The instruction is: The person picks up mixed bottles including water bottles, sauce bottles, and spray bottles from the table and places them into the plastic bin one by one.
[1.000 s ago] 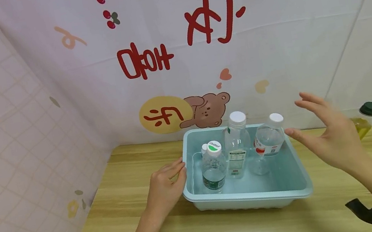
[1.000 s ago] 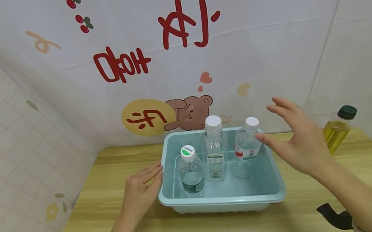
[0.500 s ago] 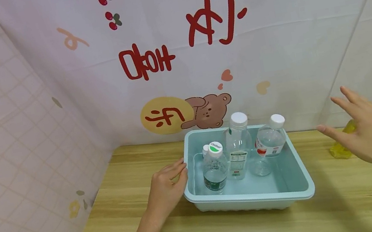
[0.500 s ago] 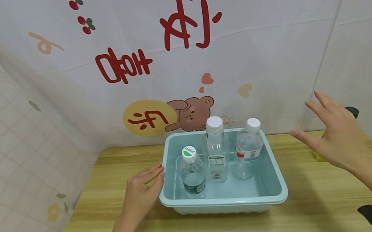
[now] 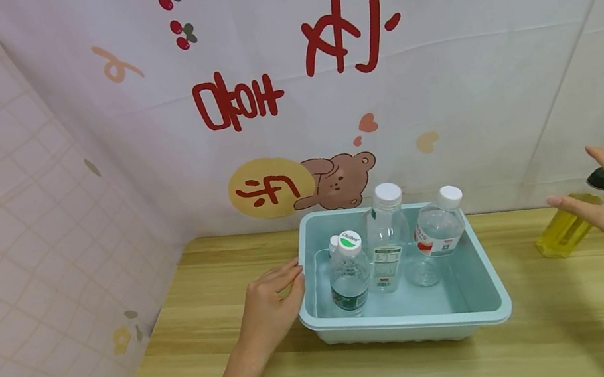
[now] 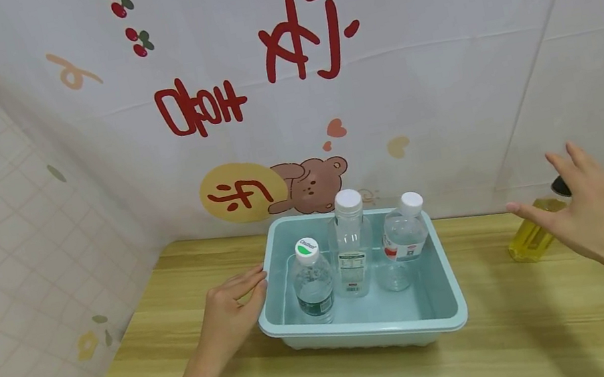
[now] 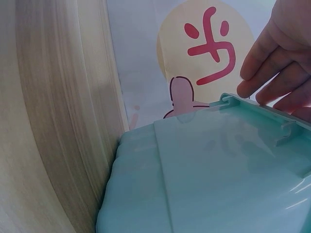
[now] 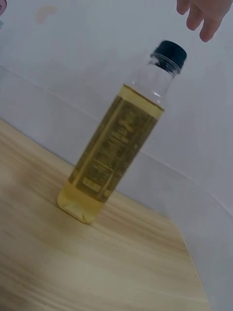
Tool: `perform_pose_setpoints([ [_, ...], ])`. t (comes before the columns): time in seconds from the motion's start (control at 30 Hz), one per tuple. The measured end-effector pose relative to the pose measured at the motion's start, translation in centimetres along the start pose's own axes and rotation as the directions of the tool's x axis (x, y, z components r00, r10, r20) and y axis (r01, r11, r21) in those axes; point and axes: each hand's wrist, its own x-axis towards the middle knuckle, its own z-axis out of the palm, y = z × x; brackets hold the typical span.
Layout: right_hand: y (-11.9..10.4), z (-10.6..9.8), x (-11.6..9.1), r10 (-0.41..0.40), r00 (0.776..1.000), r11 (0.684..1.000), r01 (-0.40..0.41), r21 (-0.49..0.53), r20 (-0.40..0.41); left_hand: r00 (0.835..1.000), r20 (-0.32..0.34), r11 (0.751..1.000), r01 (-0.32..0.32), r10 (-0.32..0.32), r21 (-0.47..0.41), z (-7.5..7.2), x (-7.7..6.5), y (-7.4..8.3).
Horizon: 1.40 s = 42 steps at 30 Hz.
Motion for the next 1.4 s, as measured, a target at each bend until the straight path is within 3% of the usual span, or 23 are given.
perform_pose_setpoints([
  [0.17, 1.7, 0.0, 0.1, 0.117, 0.990, 0.993, -0.117, 0.002, 0.081, 1.000, 0.000, 1.000, 0.000, 0.000, 0.000, 0.1, 0.0, 0.0],
  [0.4, 3.9, 0.2, 0.0, 0.266, 0.948, 0.954, -0.284, 0.090, 0.174, 1.000, -0.001, 1.000, 0.000, 0.000, 0.002, 0.0, 0.0, 0.0],
  [0.67, 5.7, 1.4, -0.6, 0.361, 0.920, 0.899, -0.386, 0.207, 0.150, 1.000, 0.004, 1.000, 0.007, -0.007, 0.000, 0.0, 0.1, 0.0],
  [0.93, 6.5, 1.6, -0.6, 0.440, 0.871, 0.865, -0.477, 0.160, 0.217, 1.000, 0.008, 1.000, 0.017, -0.017, 0.001, 0.0, 0.0, 0.0],
  [1.1, 6.7, 1.8, -0.6, 0.430, 0.879, 0.880, -0.459, 0.124, 0.205, 1.000, 0.002, 1.000, 0.011, -0.011, 0.000, 0.0, 0.0, 0.0],
  [1.4, 6.8, 2.0, -0.8, 0.390, 0.900, 0.890, -0.423, 0.171, 0.195, 1.000, -0.002, 1.000, 0.003, -0.003, 0.002, 0.0, 0.1, 0.1],
])
